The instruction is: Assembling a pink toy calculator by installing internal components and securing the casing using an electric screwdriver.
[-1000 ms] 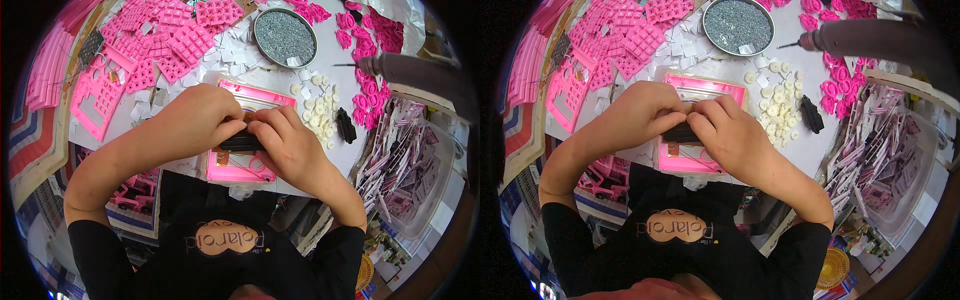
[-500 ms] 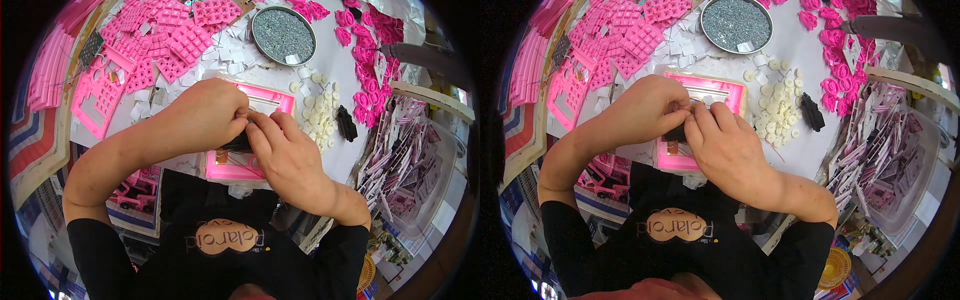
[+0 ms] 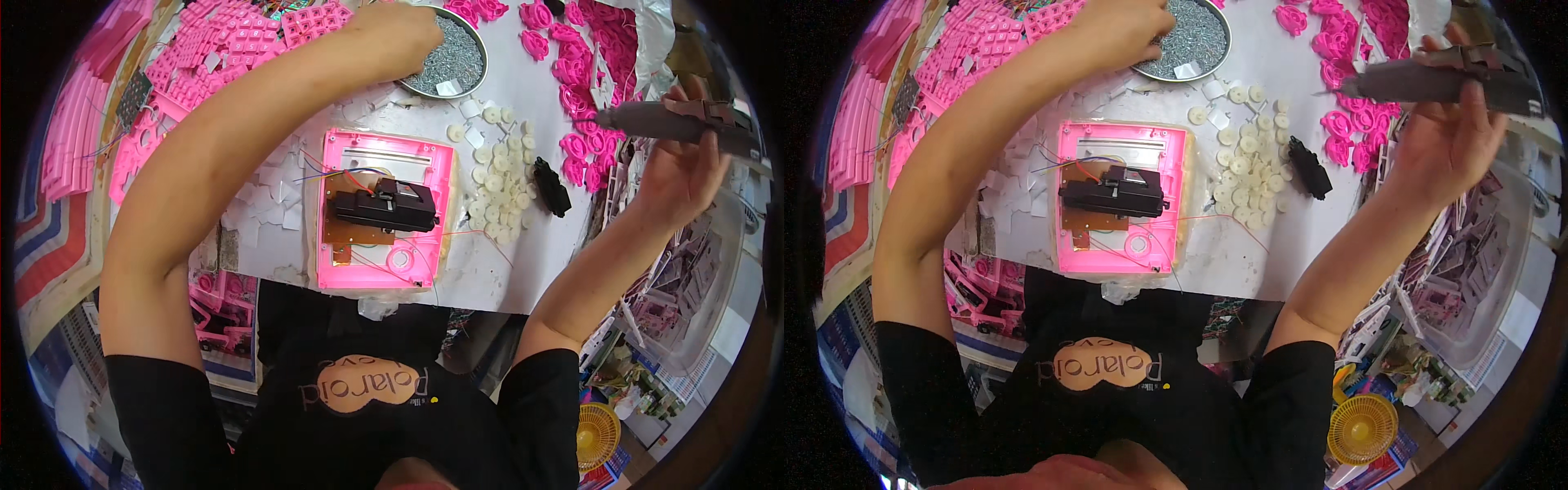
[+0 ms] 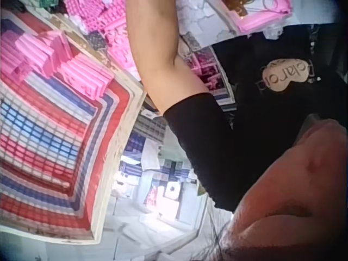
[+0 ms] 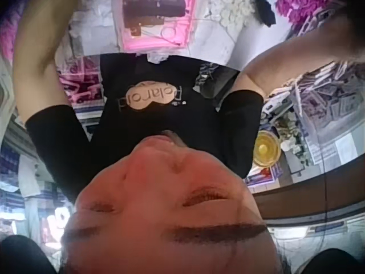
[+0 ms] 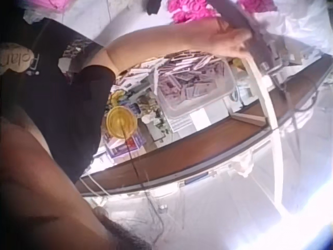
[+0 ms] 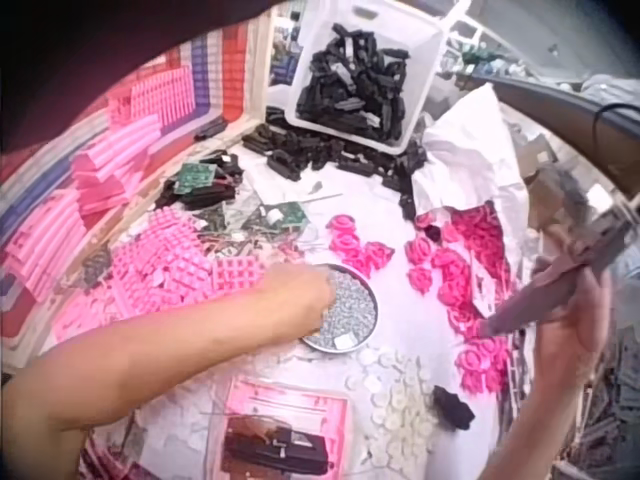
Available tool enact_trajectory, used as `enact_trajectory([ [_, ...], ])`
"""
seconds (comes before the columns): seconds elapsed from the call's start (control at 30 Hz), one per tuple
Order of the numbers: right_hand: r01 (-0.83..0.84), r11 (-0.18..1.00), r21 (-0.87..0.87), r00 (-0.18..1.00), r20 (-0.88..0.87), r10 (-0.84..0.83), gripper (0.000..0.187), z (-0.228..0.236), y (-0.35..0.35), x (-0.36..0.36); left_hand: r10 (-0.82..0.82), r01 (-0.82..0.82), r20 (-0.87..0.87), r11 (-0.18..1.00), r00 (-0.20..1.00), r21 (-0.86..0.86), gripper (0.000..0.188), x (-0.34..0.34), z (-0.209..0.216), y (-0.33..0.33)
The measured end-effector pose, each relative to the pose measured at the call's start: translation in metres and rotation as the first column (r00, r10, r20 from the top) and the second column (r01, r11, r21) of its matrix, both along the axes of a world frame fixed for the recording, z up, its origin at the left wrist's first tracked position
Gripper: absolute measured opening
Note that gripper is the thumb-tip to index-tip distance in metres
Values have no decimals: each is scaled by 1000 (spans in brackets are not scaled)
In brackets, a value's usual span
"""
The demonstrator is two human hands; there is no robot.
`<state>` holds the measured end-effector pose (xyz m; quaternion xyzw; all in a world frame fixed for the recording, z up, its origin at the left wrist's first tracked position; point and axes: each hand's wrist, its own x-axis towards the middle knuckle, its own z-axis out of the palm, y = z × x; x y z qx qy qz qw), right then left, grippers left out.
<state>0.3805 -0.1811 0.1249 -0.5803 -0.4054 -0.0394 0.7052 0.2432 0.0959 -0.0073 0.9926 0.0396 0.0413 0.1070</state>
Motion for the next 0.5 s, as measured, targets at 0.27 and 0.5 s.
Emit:
enact_trajectory([
  [0.27,-561,828,5,776,-344,528,64,-17,18,-16,-18,17,10,998,1000,54,20,23,-27,-3],
  [0.5,-512,858,37,815,-296,498,27,-24,44,-74,-43,100,319,981,947,-165,25,-41,41,-23],
])
